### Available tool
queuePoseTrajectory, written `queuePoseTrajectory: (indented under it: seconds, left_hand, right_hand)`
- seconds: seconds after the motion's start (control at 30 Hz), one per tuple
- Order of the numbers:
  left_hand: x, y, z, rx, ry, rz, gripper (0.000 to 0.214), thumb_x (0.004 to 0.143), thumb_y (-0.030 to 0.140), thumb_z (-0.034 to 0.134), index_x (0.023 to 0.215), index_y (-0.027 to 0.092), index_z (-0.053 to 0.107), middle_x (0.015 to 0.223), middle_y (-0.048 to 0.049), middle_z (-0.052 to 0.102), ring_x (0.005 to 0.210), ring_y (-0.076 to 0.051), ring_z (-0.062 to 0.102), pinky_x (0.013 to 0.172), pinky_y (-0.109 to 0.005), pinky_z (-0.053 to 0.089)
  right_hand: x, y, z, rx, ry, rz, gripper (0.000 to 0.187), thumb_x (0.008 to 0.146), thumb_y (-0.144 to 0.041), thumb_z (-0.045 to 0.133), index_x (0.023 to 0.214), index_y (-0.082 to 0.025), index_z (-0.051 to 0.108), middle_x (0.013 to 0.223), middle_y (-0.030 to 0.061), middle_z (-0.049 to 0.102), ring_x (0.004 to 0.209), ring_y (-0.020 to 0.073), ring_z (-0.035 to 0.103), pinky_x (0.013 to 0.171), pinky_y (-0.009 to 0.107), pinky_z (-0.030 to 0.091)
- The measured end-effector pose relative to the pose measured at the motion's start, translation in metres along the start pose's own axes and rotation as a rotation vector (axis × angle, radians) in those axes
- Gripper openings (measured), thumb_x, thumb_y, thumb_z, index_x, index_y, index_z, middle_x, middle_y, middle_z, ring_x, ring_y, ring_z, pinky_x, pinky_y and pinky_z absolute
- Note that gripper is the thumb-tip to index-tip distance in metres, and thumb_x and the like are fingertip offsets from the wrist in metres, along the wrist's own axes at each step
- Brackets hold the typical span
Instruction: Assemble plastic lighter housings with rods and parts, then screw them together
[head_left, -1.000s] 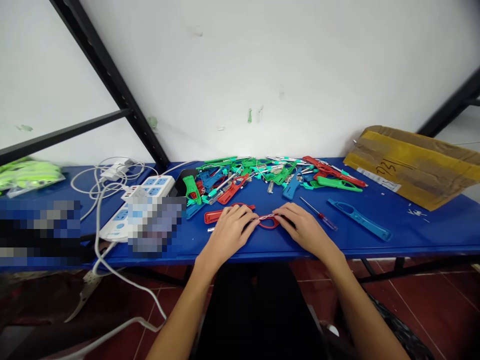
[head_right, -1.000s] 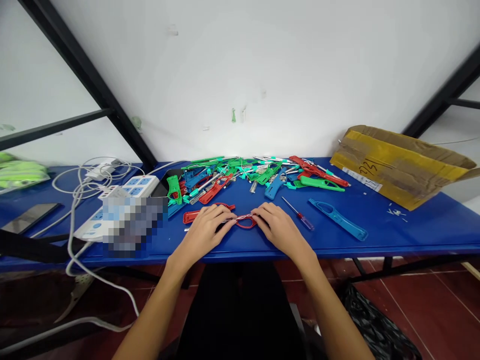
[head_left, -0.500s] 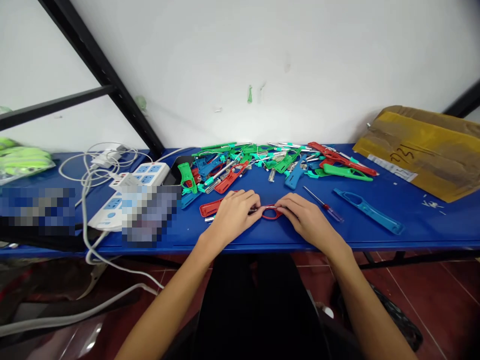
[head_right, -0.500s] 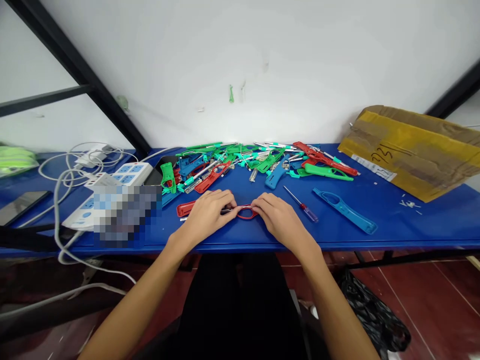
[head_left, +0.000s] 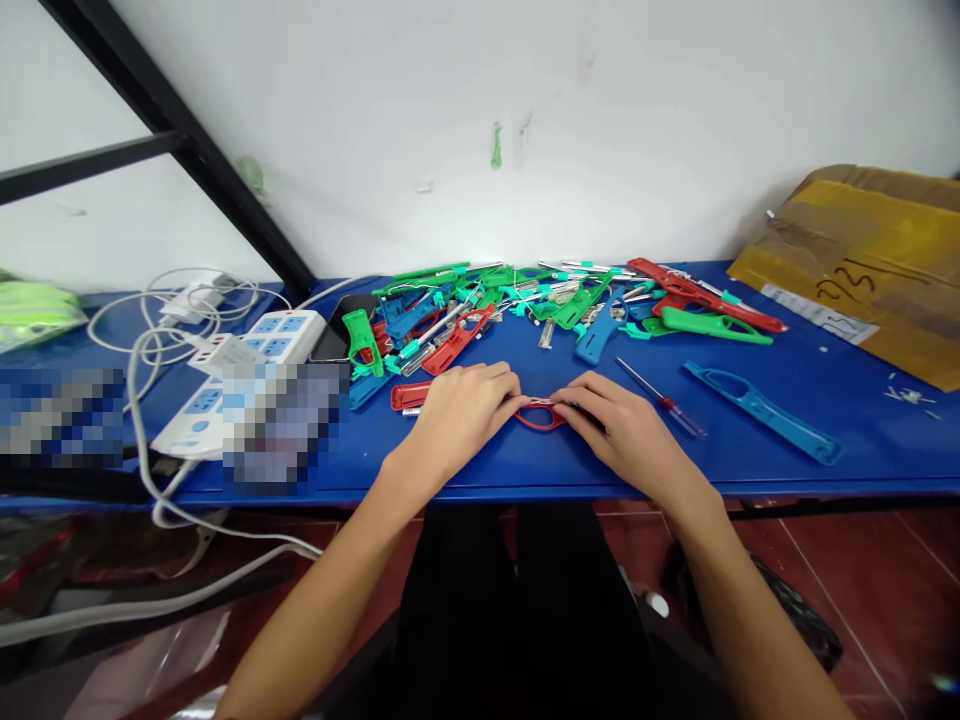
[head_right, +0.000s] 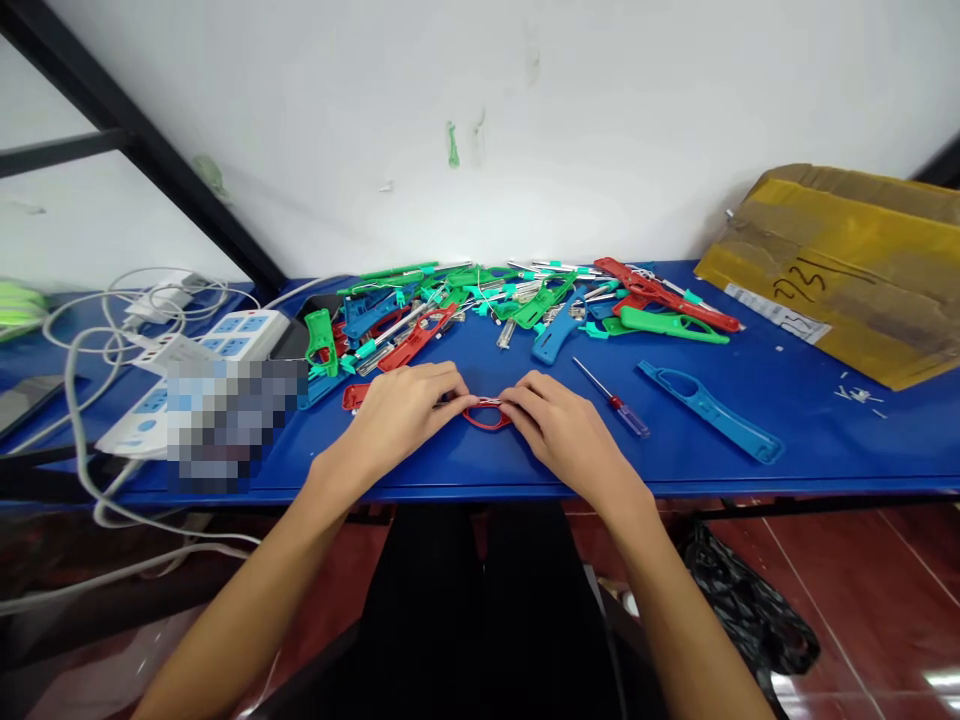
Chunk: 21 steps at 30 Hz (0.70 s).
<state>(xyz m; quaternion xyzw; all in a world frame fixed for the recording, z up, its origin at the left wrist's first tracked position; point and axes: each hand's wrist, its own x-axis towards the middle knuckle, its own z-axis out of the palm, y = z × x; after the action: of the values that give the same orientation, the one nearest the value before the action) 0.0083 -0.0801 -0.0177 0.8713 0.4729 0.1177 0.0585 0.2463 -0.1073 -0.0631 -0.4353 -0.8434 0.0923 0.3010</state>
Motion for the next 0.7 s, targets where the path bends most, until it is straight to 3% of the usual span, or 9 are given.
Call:
queuePoseTrajectory:
  seconds: [0.23,0.4,0.5,0.7]
  left_hand:
    - [0.004,0.014,-0.005,0.211,-0.095,-0.022,0.020,0.111,0.032,0.062,0.105,0.017,0.075,0.109,-0.0067,0.079,0.098,-0.025,0.076,0.061,-0.035,0.033]
    - [0.007,0.011,-0.002,0.189,-0.065,0.055,0.017,0.110,0.024,0.061,0.113,0.018,0.077,0.121,-0.0064,0.077,0.101,-0.025,0.076,0.062,-0.036,0.040]
    - [0.008,0.002,0.003,0.058,-0.001,0.132,0.017,0.110,0.023,0.062,0.117,0.021,0.077,0.132,-0.0030,0.075,0.110,-0.023,0.074,0.074,-0.034,0.050]
    - [0.005,-0.010,0.011,-0.076,0.074,0.175,0.021,0.111,0.023,0.058,0.110,0.021,0.079,0.118,-0.0029,0.081,0.108,-0.024,0.074,0.099,-0.041,0.055]
  right_hand:
    - [-0.002,0.000,0.000,-0.020,-0.019,-0.003,0.025,0.116,-0.029,0.051,0.126,-0.022,0.072,0.121,0.0112,0.071,0.104,0.0263,0.074,0.095,0.043,0.061]
    - [-0.001,-0.003,-0.002,0.020,0.043,0.010,0.022,0.113,-0.026,0.055,0.129,-0.022,0.071,0.123,0.0114,0.070,0.105,0.0261,0.074,0.095,0.041,0.060]
    - [-0.001,-0.006,-0.005,0.064,0.079,0.013,0.015,0.111,-0.021,0.058,0.120,-0.022,0.071,0.116,0.0094,0.072,0.100,0.0236,0.074,0.090,0.037,0.060]
    - [-0.007,-0.006,-0.007,0.093,0.111,0.042,0.016,0.111,-0.018,0.059,0.122,-0.024,0.070,0.117,0.0074,0.075,0.106,0.0232,0.074,0.096,0.038,0.060]
